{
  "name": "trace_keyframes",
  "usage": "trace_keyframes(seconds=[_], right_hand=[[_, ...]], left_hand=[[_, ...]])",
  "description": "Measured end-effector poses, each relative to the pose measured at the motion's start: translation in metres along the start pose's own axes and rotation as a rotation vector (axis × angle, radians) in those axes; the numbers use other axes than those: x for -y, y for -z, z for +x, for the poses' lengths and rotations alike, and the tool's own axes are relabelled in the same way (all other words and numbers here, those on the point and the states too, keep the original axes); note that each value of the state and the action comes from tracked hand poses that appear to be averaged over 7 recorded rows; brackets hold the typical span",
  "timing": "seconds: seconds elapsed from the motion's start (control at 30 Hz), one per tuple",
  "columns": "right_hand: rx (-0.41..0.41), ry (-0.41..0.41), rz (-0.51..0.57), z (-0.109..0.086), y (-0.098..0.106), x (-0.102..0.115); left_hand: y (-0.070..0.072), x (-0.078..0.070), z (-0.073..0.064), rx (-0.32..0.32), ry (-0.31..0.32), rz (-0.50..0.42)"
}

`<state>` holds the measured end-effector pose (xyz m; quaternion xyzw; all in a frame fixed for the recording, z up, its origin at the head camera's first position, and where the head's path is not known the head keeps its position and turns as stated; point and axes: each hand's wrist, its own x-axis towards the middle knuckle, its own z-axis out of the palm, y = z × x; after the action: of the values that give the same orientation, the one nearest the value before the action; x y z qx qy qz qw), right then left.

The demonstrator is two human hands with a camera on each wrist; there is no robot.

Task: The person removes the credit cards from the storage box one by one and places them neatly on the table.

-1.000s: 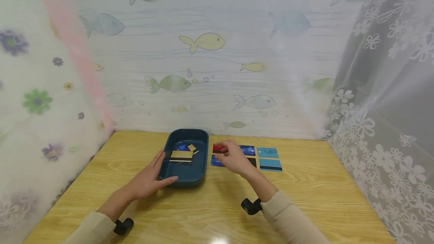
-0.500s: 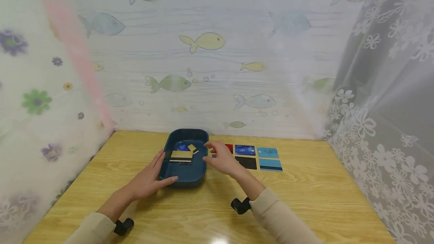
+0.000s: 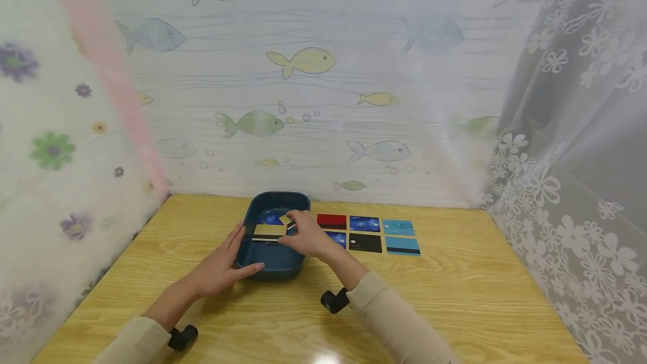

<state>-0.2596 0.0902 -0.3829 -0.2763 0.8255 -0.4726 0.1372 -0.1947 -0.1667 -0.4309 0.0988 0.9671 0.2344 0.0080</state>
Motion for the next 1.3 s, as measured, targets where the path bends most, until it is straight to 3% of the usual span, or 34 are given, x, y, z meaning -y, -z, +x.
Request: trace_keyframes(seconds=[0.17, 0.67, 0.97, 1.3], right_hand=[[-0.001, -0.011, 0.001, 0.014, -0.014, 0.005], [-0.179, -0.082, -0.110, 0.054, -0.057, -0.011], [-0.283, -0.103, -0.220, 0.068, -0.063, -0.025], [-0.270, -0.169, -0.366, 0.075, -0.067, -0.029]], left_hand=[[0.001, 0.001, -0.002, 0.000, -0.007, 0.006], [0.001, 0.001, -0.002, -0.001, -0.017, 0.004], [0.000, -0.001, 0.000, 0.002, -0.023, 0.005], [0.001, -0.001, -0.002, 0.002, -0.021, 0.018]])
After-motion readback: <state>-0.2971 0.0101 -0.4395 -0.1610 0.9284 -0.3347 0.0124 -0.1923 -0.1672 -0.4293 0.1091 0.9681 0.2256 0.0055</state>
